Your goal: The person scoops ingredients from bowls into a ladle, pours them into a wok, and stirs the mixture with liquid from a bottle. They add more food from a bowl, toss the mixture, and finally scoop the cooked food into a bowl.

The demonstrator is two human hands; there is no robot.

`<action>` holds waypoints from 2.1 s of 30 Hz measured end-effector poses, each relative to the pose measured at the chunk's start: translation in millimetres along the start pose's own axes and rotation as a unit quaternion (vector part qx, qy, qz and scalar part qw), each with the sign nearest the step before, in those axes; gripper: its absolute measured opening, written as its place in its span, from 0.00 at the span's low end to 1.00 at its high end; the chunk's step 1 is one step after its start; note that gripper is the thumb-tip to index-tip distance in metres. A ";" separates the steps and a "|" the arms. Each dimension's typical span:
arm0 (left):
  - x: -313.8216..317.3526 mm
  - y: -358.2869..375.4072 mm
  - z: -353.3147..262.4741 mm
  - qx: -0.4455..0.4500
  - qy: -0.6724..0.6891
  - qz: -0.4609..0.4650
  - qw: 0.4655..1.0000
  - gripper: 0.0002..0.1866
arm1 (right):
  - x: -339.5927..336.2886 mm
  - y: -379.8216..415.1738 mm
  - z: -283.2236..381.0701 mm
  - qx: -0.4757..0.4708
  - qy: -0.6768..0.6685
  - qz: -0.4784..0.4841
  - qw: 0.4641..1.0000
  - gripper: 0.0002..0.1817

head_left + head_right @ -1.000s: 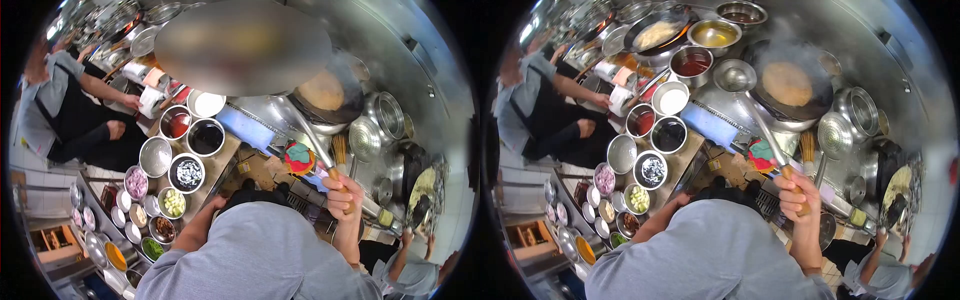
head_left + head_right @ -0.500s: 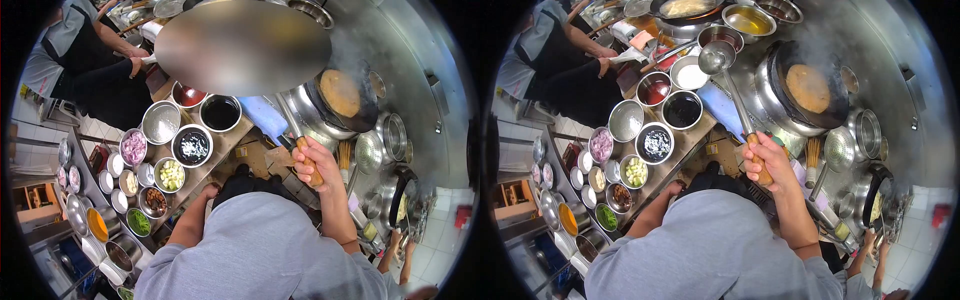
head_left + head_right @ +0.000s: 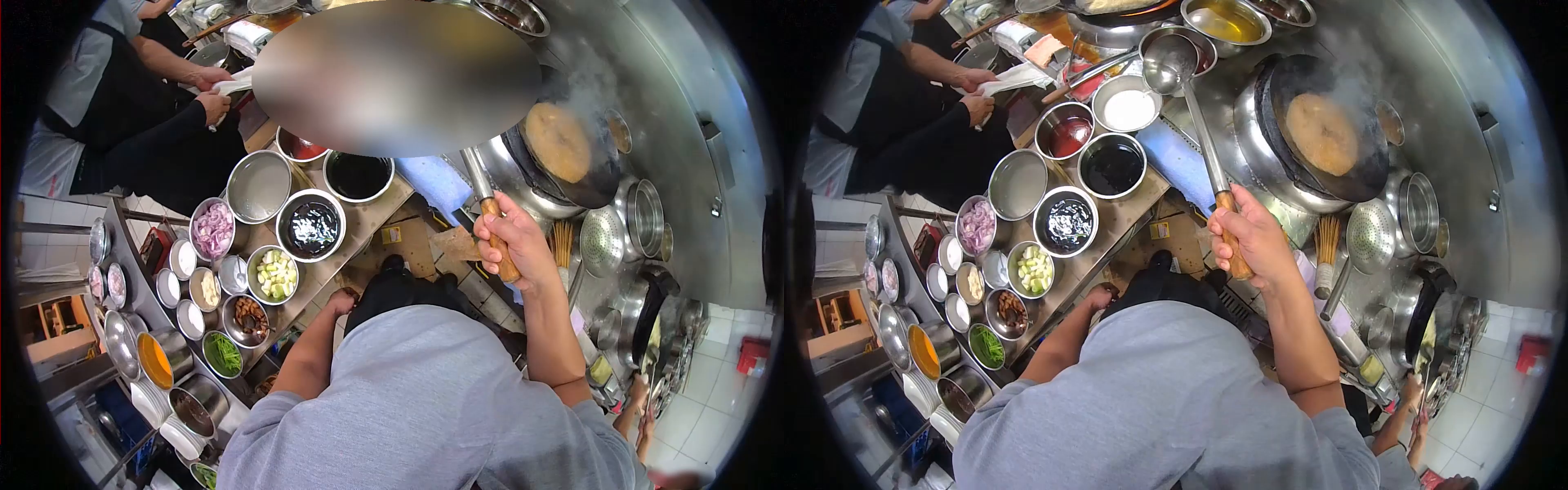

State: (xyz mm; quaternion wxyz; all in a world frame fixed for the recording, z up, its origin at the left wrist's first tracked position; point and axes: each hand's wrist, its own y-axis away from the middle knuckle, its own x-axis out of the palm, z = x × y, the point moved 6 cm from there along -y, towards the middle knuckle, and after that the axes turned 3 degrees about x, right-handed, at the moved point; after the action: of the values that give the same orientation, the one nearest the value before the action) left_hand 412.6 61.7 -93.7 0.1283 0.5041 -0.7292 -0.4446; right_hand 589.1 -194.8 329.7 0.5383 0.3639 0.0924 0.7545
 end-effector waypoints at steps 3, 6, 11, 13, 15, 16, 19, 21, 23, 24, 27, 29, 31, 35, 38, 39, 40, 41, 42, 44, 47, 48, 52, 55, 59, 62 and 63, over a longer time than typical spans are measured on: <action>-1.3 -4.9 -8.7 0.059 -0.044 -0.008 0.997 0.13 | 3.6 0.8 1.8 -0.015 0.028 0.004 0.999 0.24; 1.1 -9.4 -5.8 0.016 -0.014 0.006 1.000 0.14 | 6.7 2.9 3.5 -0.025 0.060 -0.014 0.998 0.24; -3.4 -5.9 -20.2 0.013 -0.035 0.015 0.999 0.14 | 5.4 8.6 -1.6 -0.053 0.226 -0.076 0.970 0.29; -5.4 -6.2 -29.5 0.138 -0.153 0.003 0.979 0.13 | -1.2 13.2 -11.8 -0.065 0.279 -0.100 0.953 0.31; 3.3 -20.9 -21.5 0.304 -0.307 0.013 0.902 0.11 | -18.4 13.1 -25.9 -0.058 0.199 -0.058 0.976 0.31; 15.5 -34.8 -15.5 0.351 -0.352 0.039 0.867 0.11 | -28.4 13.4 -29.6 -0.101 0.228 -0.069 0.966 0.31; -5.1 9.9 -70.8 0.075 -0.195 0.030 0.978 0.13 | -42.7 41.3 -27.7 -0.112 0.197 -0.082 0.971 0.30; -2.1 -1.5 -69.3 0.064 -0.187 0.065 0.978 0.16 | -61.9 77.6 -21.0 -0.139 0.126 -0.096 0.978 0.30; 8.3 -35.9 -50.8 0.245 -0.338 0.077 0.905 0.16 | -98.1 118.2 -26.8 -0.165 0.113 -0.123 0.972 0.31; 7.2 -46.6 -48.2 0.241 -0.316 0.091 0.913 0.15 | -113.1 141.7 -29.2 -0.191 0.127 -0.162 0.960 0.32; 8.2 -42.7 -71.7 0.167 -0.201 0.128 0.957 0.14 | -160.5 195.3 -49.4 -0.262 0.071 -0.276 0.922 0.33; 10.2 -34.5 -100.2 0.184 -0.247 0.141 0.941 0.14 | -177.5 216.0 -62.7 -0.250 0.094 -0.346 0.899 0.33; 15.0 -35.9 -123.0 0.245 -0.322 0.139 0.904 0.13 | -192.6 228.5 -63.1 -0.230 0.115 -0.409 0.875 0.33; 16.3 -45.3 -139.3 0.201 -0.317 0.135 0.917 0.10 | -208.5 222.2 -46.7 -0.213 0.053 -0.418 0.882 0.31; 18.8 -73.6 -150.1 0.164 -0.302 0.084 0.935 0.09 | -239.2 185.8 -13.8 -0.205 0.077 -0.401 0.889 0.30; 23.1 -69.0 -158.8 0.162 -0.303 0.081 0.936 0.09 | -243.5 167.4 -4.7 -0.211 0.109 -0.433 0.869 0.30; 29.1 -62.5 -178.3 0.158 -0.234 0.084 0.956 0.09 | -253.9 148.0 0.0 -0.217 0.142 -0.464 0.847 0.30; 35.2 -54.1 -196.9 0.153 -0.163 0.086 0.971 0.10 | -289.7 115.0 -4.2 -0.313 0.322 -0.547 0.707 0.29; 41.1 -42.4 -211.1 0.151 -0.161 0.081 0.972 0.10 | -292.0 107.2 -3.5 -0.356 0.405 -0.565 0.624 0.29; 51.4 -18.1 -230.2 0.139 -0.033 0.077 0.987 0.10 | -287.5 110.4 7.3 -0.309 0.285 -0.510 0.751 0.29; 59.2 9.6 -220.1 0.193 0.026 0.074 0.978 0.09 | -277.4 130.9 10.1 -0.209 0.156 -0.404 0.877 0.26; 58.8 23.3 -210.9 0.181 0.034 0.063 0.981 0.09 | -270.5 132.3 6.2 -0.219 0.151 -0.399 0.877 0.25; 35.2 74.5 -222.6 0.224 0.039 0.031 0.973 0.08 | -239.0 135.0 -10.4 -0.204 -0.073 -0.245 0.945 0.22; -29.6 110.2 -274.0 0.234 -0.140 -0.214 0.938 0.15 | -230.7 133.3 -20.5 -0.182 0.084 -0.276 0.940 0.22; -118.3 134.5 -344.3 0.334 -0.148 -0.434 0.823 0.13 | -162.3 130.4 -33.6 -0.144 -0.031 -0.108 0.983 0.25; -172.0 103.7 -362.9 0.267 -0.232 -0.502 0.789 0.16 | -137.8 99.2 -46.2 -0.100 0.129 -0.127 0.978 0.28; -185.4 92.0 -366.3 0.242 -0.267 -0.521 0.774 0.21 | -126.6 88.0 -45.9 -0.095 0.234 -0.114 0.961 0.28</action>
State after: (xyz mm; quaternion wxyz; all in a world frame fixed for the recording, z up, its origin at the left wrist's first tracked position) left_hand 673.3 37.8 235.7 -0.4488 0.6824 -0.4435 -0.3692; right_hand 513.4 -330.1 286.5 0.6162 0.1115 0.1843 0.7576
